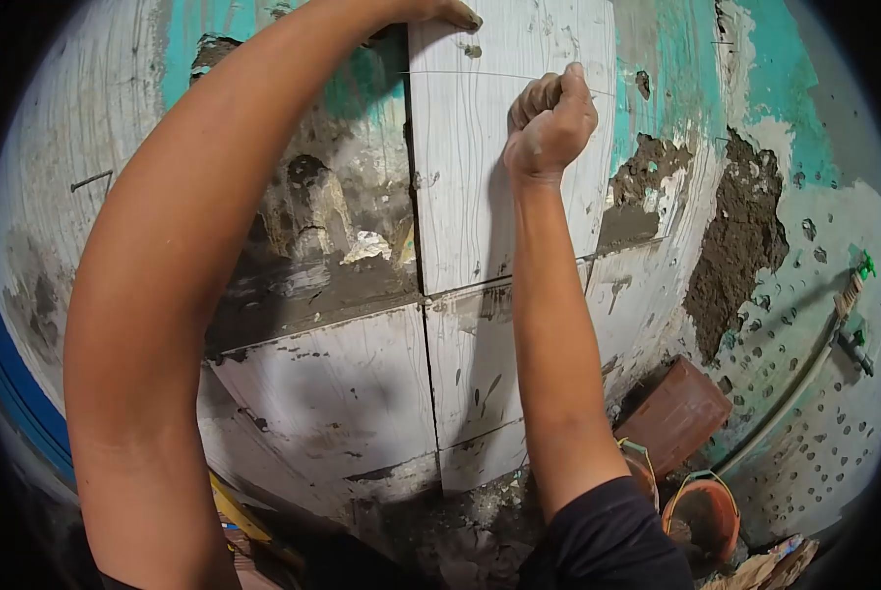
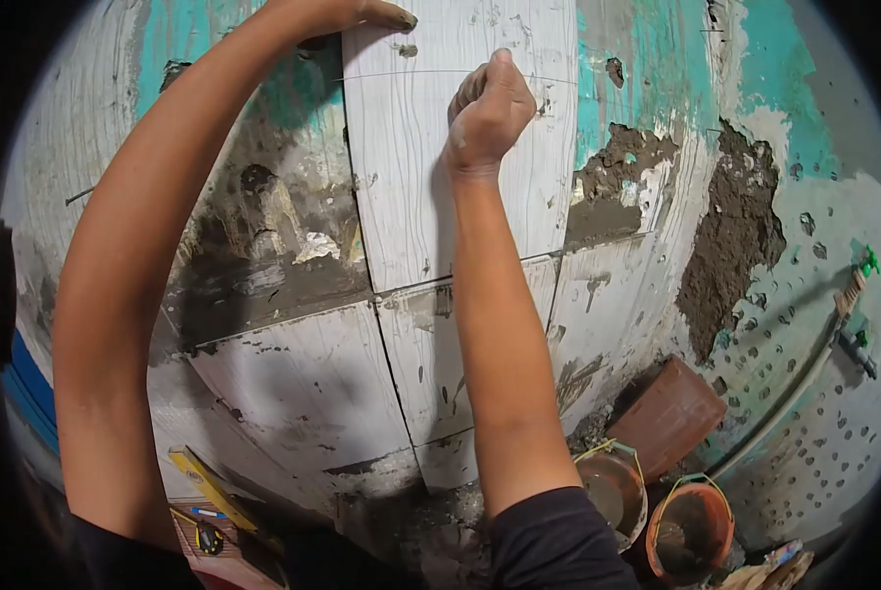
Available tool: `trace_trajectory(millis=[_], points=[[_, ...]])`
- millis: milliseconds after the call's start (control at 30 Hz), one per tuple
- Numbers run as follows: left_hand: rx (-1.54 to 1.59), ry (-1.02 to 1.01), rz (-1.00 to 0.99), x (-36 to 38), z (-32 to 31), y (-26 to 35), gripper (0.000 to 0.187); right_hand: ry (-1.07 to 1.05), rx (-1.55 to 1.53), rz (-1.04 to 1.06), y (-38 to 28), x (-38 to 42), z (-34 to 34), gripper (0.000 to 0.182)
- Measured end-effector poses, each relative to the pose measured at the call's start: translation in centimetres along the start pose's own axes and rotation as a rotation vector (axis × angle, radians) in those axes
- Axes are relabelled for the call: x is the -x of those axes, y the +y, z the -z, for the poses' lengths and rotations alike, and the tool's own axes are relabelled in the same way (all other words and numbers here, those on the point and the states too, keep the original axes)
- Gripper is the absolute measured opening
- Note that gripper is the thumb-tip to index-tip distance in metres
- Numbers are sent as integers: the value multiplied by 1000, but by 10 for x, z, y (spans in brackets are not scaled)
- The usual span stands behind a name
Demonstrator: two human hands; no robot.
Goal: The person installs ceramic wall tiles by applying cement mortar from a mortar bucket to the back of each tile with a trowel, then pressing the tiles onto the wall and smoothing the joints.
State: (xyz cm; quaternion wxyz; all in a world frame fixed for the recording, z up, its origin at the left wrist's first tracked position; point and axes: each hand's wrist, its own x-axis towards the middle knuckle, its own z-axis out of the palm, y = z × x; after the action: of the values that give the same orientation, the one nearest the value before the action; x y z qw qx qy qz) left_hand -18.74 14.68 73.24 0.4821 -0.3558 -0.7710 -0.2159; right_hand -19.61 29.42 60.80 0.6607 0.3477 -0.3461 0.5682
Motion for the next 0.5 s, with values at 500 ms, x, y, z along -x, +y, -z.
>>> trace_trajectory(millis=[500], points=[[-233,-35,-98,-6,2,-4,104,-275,1402,416,3,22,42,66]])
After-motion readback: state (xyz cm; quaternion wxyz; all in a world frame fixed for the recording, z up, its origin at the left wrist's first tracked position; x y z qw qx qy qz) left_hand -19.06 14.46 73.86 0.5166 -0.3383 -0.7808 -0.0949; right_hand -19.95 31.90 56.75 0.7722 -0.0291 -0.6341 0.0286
